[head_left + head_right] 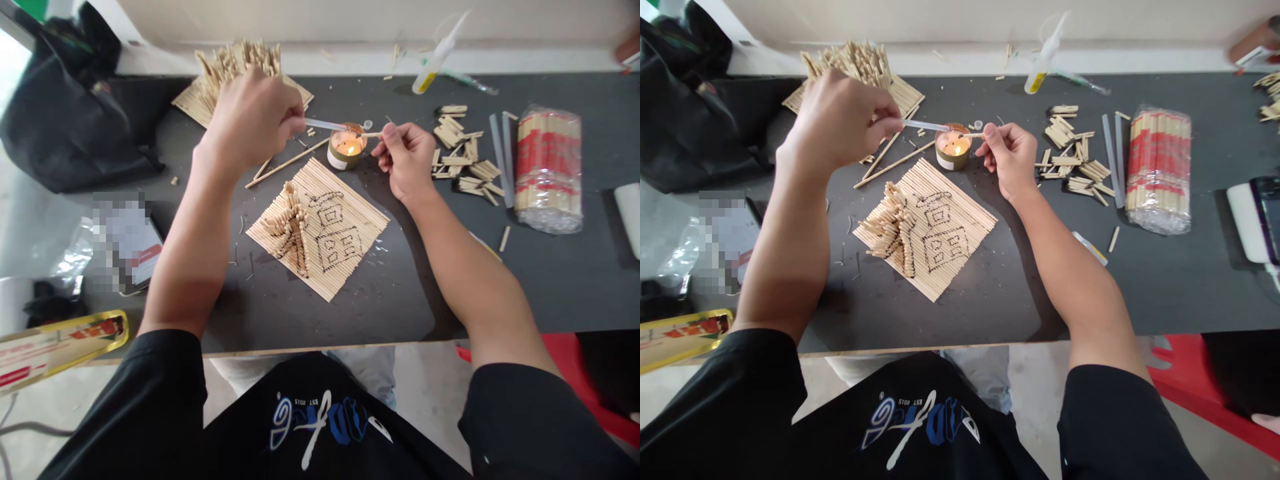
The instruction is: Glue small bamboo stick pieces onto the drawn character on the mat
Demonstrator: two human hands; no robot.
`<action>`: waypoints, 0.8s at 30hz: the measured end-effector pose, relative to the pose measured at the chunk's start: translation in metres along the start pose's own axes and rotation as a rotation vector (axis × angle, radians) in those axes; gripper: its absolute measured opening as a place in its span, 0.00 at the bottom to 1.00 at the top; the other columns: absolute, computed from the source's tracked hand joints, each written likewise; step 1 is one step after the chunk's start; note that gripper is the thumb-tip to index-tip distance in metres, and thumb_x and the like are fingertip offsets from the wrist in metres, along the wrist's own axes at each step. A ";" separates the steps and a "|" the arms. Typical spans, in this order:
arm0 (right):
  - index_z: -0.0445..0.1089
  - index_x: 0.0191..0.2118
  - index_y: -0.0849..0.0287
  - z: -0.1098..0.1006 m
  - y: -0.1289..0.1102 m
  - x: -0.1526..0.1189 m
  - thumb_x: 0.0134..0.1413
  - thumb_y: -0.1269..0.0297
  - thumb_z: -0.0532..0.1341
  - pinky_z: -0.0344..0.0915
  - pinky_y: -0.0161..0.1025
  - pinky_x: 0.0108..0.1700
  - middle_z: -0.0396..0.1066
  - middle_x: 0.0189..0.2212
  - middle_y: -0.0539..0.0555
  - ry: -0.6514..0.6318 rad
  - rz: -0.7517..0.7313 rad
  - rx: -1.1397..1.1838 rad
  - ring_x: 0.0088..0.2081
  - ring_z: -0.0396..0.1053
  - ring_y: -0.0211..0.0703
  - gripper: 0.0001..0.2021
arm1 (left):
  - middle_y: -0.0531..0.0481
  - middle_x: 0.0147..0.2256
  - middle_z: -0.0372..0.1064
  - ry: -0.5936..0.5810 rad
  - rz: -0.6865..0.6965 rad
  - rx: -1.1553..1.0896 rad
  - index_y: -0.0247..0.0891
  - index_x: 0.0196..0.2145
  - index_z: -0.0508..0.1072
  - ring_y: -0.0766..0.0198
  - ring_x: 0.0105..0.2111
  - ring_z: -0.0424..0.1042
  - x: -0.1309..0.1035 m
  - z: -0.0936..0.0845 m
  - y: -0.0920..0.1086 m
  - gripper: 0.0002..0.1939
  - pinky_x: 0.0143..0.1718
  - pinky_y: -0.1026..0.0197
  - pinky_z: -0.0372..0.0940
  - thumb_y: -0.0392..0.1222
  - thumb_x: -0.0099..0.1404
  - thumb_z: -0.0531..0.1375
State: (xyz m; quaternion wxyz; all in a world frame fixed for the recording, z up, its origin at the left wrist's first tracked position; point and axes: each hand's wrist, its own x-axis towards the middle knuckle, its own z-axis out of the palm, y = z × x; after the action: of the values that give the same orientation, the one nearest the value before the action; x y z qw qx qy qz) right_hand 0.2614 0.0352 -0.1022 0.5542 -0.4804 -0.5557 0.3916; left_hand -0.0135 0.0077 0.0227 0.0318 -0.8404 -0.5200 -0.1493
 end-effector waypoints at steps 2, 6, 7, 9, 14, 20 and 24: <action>0.65 0.27 0.50 0.000 0.000 0.000 0.47 0.27 0.66 0.57 0.40 0.17 0.70 0.22 0.49 -0.001 -0.012 0.019 0.19 0.63 0.38 0.28 | 0.49 0.31 0.74 -0.005 -0.005 -0.009 0.41 0.42 0.82 0.50 0.41 0.75 0.000 0.000 0.000 0.10 0.43 0.49 0.70 0.43 0.69 0.62; 0.65 0.26 0.50 0.001 0.001 -0.002 0.49 0.29 0.66 0.58 0.40 0.18 0.69 0.21 0.49 0.008 -0.007 -0.010 0.19 0.64 0.38 0.28 | 0.49 0.31 0.74 -0.003 -0.004 -0.024 0.41 0.42 0.83 0.51 0.41 0.76 0.000 -0.002 0.001 0.09 0.45 0.50 0.70 0.42 0.68 0.63; 0.65 0.26 0.50 0.001 0.001 -0.002 0.49 0.29 0.66 0.58 0.40 0.18 0.69 0.21 0.49 0.014 -0.005 -0.017 0.19 0.64 0.38 0.28 | 0.49 0.31 0.74 -0.002 -0.001 -0.028 0.41 0.42 0.83 0.50 0.41 0.76 -0.001 -0.003 0.001 0.09 0.45 0.49 0.71 0.42 0.68 0.63; 0.64 0.27 0.50 0.001 0.001 -0.002 0.47 0.29 0.67 0.57 0.41 0.18 0.70 0.22 0.48 0.020 -0.007 -0.015 0.20 0.63 0.38 0.28 | 0.48 0.30 0.74 0.003 0.001 -0.036 0.40 0.42 0.83 0.48 0.42 0.77 -0.001 -0.005 0.001 0.09 0.44 0.48 0.71 0.42 0.68 0.63; 0.69 0.30 0.45 0.000 -0.001 -0.003 0.45 0.29 0.68 0.59 0.44 0.21 0.74 0.25 0.47 0.000 -0.033 -0.012 0.21 0.62 0.39 0.25 | 0.47 0.31 0.74 0.017 0.006 -0.041 0.38 0.41 0.83 0.45 0.43 0.77 -0.001 -0.008 0.001 0.09 0.46 0.44 0.72 0.41 0.68 0.62; 0.71 0.33 0.43 -0.004 -0.008 -0.007 0.46 0.28 0.67 0.64 0.49 0.28 0.76 0.28 0.48 -0.069 -0.014 -0.090 0.24 0.65 0.42 0.24 | 0.47 0.30 0.74 0.031 -0.006 -0.042 0.40 0.42 0.83 0.42 0.43 0.77 -0.002 -0.009 -0.002 0.10 0.46 0.40 0.73 0.41 0.69 0.62; 0.72 0.32 0.42 -0.006 -0.019 -0.008 0.44 0.30 0.69 0.67 0.53 0.31 0.76 0.27 0.48 -0.088 0.000 -0.093 0.26 0.67 0.44 0.22 | 0.46 0.31 0.74 0.045 0.014 -0.063 0.38 0.42 0.83 0.41 0.44 0.77 -0.002 -0.010 -0.004 0.10 0.47 0.38 0.73 0.41 0.69 0.61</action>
State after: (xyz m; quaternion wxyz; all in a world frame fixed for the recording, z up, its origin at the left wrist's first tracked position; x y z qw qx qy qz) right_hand 0.2647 0.0222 -0.0851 0.5060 -0.4880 -0.5973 0.3861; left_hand -0.0197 0.0052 0.0309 0.0181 -0.8409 -0.5085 -0.1842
